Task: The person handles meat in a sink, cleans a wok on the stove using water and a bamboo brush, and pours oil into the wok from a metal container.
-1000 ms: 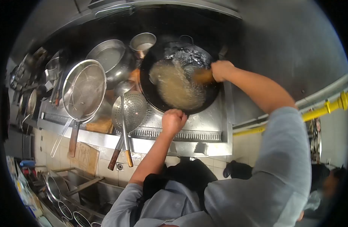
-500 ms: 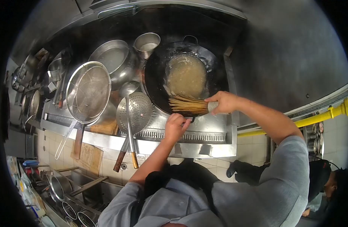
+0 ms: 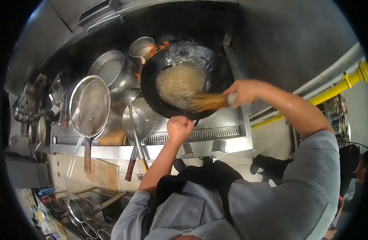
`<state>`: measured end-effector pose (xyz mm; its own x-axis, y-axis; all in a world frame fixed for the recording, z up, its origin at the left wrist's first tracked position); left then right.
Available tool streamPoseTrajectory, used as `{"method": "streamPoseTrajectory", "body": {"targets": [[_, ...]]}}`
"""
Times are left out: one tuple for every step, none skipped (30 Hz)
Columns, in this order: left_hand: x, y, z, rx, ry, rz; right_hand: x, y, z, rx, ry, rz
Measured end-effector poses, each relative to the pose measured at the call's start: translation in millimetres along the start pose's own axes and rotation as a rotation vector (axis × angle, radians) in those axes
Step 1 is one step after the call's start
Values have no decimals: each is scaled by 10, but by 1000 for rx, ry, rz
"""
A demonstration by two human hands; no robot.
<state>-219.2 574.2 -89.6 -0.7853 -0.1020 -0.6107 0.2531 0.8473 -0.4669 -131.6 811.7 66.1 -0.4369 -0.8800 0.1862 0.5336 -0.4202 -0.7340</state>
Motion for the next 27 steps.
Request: {"method": "streamPoseTrajectory", "body": {"targets": [[-143,-150,4,31,20,0,-332,-98,46,-109,-7,70],[-269,-284,37,74,44,-48,-643,-152,42,-222,-20,32],[-364,-388,76,114,65,-62,-853,-207,54,-379,-47,-42],[-444,-464,101,154,80,-76,-701,-386,258,-350,51,-92],[-497,-531,80,168,97,-83,-686,-459,355,-366,229,-260],[-546,-595,52,179,107,-71,-724,-470,347,-375,229,-282],[-596,-641,26,192,115,-58,-792,-503,329,-463,216,-306],[-642,-689,-1,207,125,-67,-840,-523,286,-546,198,-329],[-681,-703,-41,226,140,-78,-892,-527,216,-553,193,-342],[-712,-714,-68,246,155,-88,-938,-516,131,-556,172,-330],[-717,-719,-51,273,149,-120,-958,-483,66,-556,153,-318],[-744,-744,-24,282,156,-125,-974,-448,9,-559,152,-330],[-774,-756,7,302,173,-143,-948,-440,-11,-559,157,-307],[-800,-766,19,322,191,-160,-925,-439,-20,-559,163,-284],[-825,-781,25,329,197,-161,-913,-423,-28,-526,192,-307],[-862,-795,44,351,208,-178,-890,-413,-36,-525,194,-314],[-893,-804,74,373,216,-193,-883,-415,-56,-533,194,-302],[-904,-821,105,378,214,-189,-874,-418,-64,-539,196,-288],[-907,-830,127,402,224,-201,-849,-421,-64,-508,204,-292],[-921,-829,141,424,235,-215,-871,-417,-92,-508,206,-293],[-946,-839,161,437,228,-218,-886,-401,-157,-510,209,-298],[-968,-853,179,440,225,-222,-850,-383,-168,-510,209,-304],[-986,-847,193,458,233,-217,-828,-381,-171,-510,206,-306],[-1005,-840,208,477,241,-210,-812,-365,-178,-483,210,-308],[-1036,-843,212,480,242,-212,-795,-342,-168,-455,216,-310],[-1080,-838,204,504,255,-229,-788,-326,-156,-459,214,-313],[-1107,-834,193,528,267,-247,-777,-306,-155,-458,219,-313]]}}
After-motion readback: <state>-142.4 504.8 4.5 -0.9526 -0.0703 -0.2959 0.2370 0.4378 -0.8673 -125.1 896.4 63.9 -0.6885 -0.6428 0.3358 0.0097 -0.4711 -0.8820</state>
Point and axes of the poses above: each hand's wrist, its own z-axis away from the middle knuckle, its own y-axis out of the palm, x = y × z, the point moved 4 cm from there along -z, towards the middle knuckle, and after that the axes turned 3 degrees about z, right-handed, at the moved point
